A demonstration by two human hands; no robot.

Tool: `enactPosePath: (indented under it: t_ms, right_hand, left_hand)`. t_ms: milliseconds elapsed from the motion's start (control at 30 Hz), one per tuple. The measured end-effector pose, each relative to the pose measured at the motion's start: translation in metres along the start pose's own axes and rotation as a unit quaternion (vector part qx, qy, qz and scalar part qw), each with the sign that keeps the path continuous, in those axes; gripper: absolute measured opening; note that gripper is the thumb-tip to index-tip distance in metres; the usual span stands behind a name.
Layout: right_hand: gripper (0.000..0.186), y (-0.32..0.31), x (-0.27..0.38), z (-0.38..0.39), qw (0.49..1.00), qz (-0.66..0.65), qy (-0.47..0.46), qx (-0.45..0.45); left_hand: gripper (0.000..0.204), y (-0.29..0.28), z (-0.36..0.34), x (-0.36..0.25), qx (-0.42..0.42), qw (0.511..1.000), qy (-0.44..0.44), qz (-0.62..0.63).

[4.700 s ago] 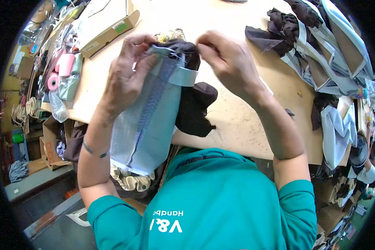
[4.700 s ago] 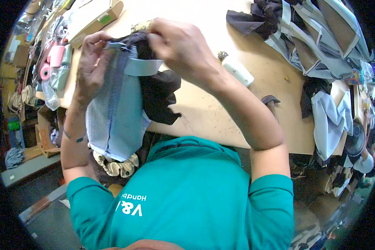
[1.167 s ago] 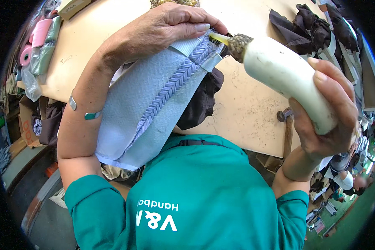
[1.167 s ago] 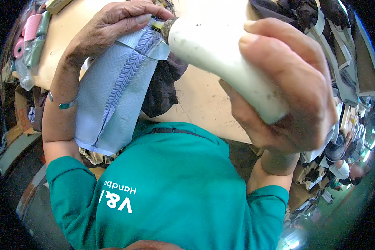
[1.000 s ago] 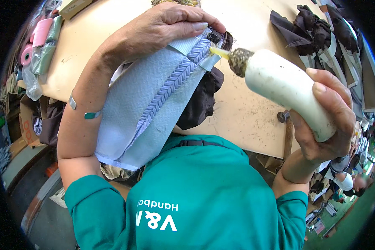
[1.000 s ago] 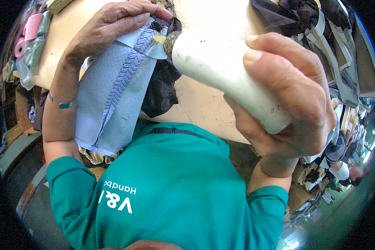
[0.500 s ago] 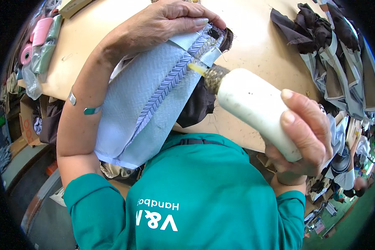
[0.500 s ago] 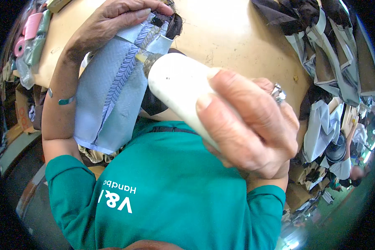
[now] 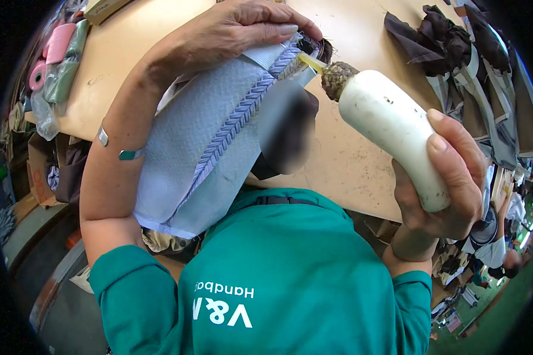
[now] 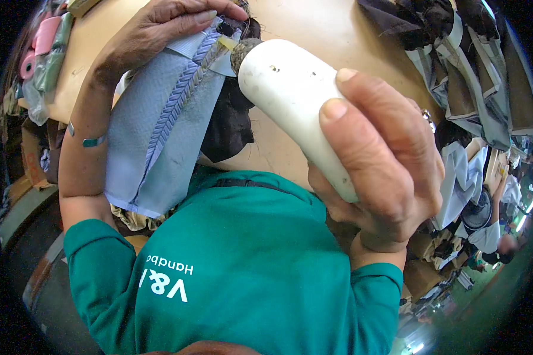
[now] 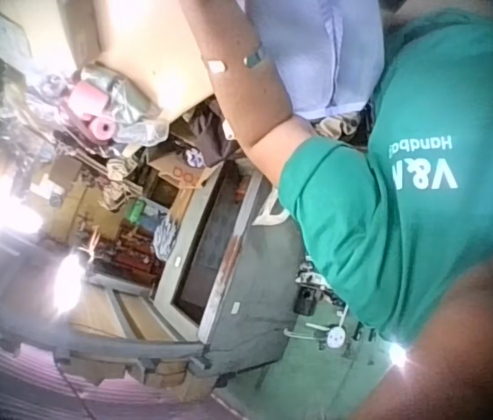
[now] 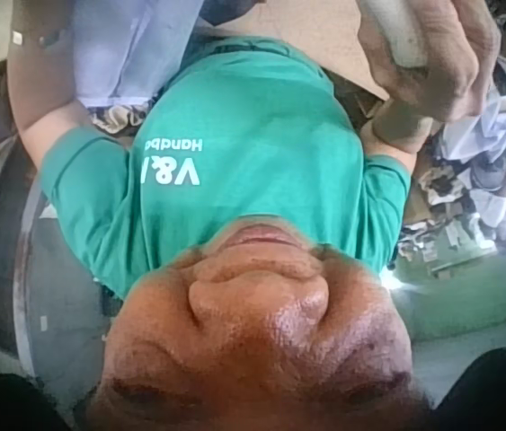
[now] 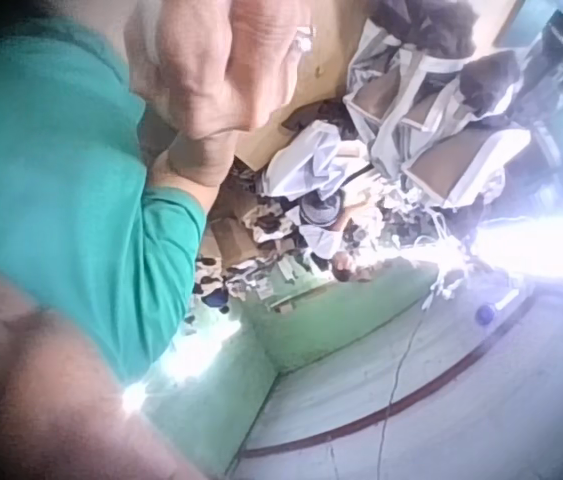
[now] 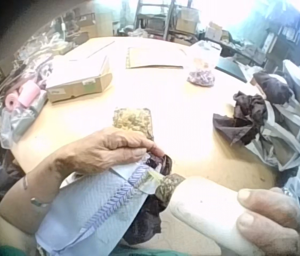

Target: The person applies adhesive from a bottle to the edges of leather handbag components and fits the pieces together by hand on a workbench.

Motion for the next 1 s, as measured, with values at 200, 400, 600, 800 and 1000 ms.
enactPosePath:
  t_ms: [200, 400, 600, 800, 1000]
  right_hand:
    - [0.029, 0.013, 0.007, 0.003, 0.995, -0.077, -0.015, 0.053]
    - [0.038, 0.004, 0.003, -0.001, 0.999, -0.040, 0.020, 0.013]
    - [0.038, 0.002, -0.005, -0.005, 0.999, -0.033, 0.020, -0.018]
    - [0.038, 0.004, 0.003, -0.008, 0.999, -0.032, 0.030, -0.007]
    - [0.035, 0.012, 0.005, -0.004, 0.998, -0.053, 0.008, 0.022]
  left_hand:
    - [0.025, 0.001, 0.004, 0.008, -0.006, 0.999, -0.024, 0.029]
    - [0.025, 0.001, 0.001, 0.004, 0.005, 1.000, -0.019, 0.015]
    - [0.025, 0.001, -0.001, -0.002, 0.006, 1.000, 0.017, -0.011]
    - [0.026, 0.002, -0.002, 0.001, 0.010, 1.000, -0.008, 0.007]
    - [0.024, 0.002, 0.001, 0.003, 0.007, 1.000, 0.016, -0.012]
Point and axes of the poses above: each hand's wrist, its own z-axis away from the middle knuckle, its own y-axis out of the palm, x = y × z, the point moved 5 cm from there along -z, towards the middle knuckle, and after that the axes turned 10 degrees about -z, right-handed, at the moved point
